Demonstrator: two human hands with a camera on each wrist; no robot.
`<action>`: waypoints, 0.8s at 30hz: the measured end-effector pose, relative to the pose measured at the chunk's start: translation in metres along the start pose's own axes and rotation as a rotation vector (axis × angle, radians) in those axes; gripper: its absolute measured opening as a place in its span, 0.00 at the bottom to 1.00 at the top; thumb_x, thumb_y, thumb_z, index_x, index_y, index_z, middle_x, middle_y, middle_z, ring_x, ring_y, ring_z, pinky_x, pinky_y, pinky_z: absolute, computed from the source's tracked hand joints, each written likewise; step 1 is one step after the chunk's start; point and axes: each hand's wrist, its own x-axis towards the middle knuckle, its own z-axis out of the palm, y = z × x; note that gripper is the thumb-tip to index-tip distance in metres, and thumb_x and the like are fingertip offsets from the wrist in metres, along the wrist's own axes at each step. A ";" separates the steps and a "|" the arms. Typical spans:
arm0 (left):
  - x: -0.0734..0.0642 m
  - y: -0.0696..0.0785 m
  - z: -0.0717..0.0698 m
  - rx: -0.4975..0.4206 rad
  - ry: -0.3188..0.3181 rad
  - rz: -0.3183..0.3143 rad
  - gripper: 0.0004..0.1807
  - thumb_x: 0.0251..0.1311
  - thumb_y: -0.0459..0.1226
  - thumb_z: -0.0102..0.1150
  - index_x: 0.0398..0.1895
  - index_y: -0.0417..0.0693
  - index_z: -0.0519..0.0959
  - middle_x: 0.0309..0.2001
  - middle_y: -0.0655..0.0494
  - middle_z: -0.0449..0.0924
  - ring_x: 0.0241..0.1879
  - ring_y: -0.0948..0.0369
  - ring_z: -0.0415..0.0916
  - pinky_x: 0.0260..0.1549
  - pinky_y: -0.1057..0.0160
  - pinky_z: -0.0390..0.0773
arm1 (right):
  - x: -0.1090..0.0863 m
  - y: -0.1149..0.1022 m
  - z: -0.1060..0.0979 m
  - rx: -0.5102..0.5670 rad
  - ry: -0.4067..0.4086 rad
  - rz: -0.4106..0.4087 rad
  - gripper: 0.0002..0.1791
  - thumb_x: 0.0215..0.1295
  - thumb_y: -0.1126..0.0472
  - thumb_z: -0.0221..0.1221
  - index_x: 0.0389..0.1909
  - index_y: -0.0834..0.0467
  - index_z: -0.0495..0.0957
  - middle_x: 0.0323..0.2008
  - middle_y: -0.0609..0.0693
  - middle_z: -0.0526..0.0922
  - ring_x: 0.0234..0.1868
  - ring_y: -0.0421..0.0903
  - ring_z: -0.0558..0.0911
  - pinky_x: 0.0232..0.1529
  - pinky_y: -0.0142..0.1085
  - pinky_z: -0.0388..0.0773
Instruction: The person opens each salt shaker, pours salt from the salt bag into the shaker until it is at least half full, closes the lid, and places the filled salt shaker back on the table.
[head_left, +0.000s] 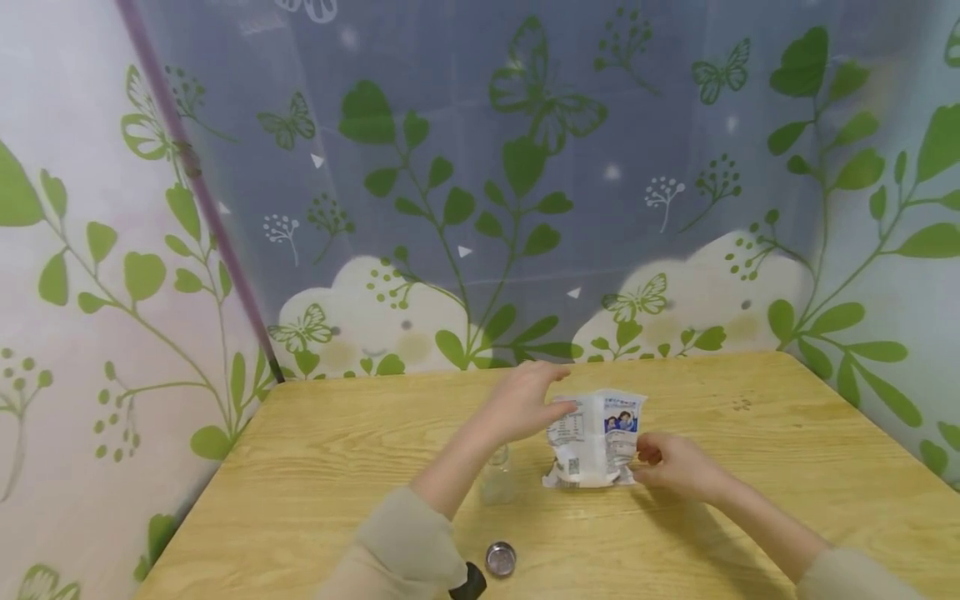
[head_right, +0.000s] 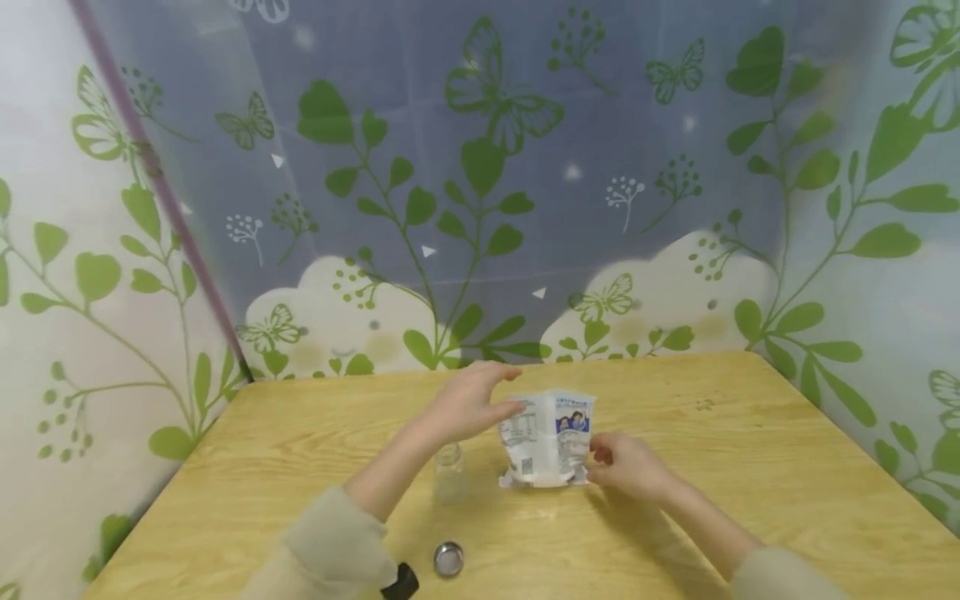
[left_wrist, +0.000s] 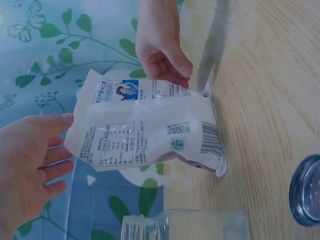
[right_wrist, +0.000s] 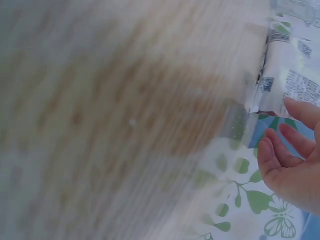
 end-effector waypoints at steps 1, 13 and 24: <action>0.001 0.001 0.001 0.008 -0.008 0.002 0.26 0.60 0.49 0.56 0.60 0.49 0.71 0.55 0.57 0.75 0.55 0.59 0.69 0.54 0.60 0.68 | 0.001 0.000 0.001 -0.008 0.004 -0.005 0.18 0.48 0.63 0.66 0.38 0.68 0.76 0.33 0.55 0.80 0.36 0.53 0.78 0.39 0.48 0.75; 0.005 0.004 0.008 0.037 -0.020 0.065 0.15 0.61 0.43 0.57 0.49 0.47 0.79 0.46 0.57 0.81 0.46 0.62 0.76 0.46 0.67 0.73 | 0.010 -0.001 0.014 0.086 -0.012 0.014 0.21 0.45 0.65 0.68 0.41 0.70 0.76 0.35 0.56 0.81 0.36 0.51 0.79 0.37 0.44 0.77; 0.010 0.006 0.014 0.060 -0.043 0.120 0.11 0.63 0.41 0.55 0.45 0.48 0.81 0.42 0.59 0.82 0.40 0.65 0.77 0.40 0.71 0.74 | 0.012 0.001 0.020 0.207 -0.053 -0.023 0.25 0.48 0.65 0.68 0.46 0.71 0.73 0.36 0.57 0.81 0.35 0.49 0.80 0.34 0.36 0.77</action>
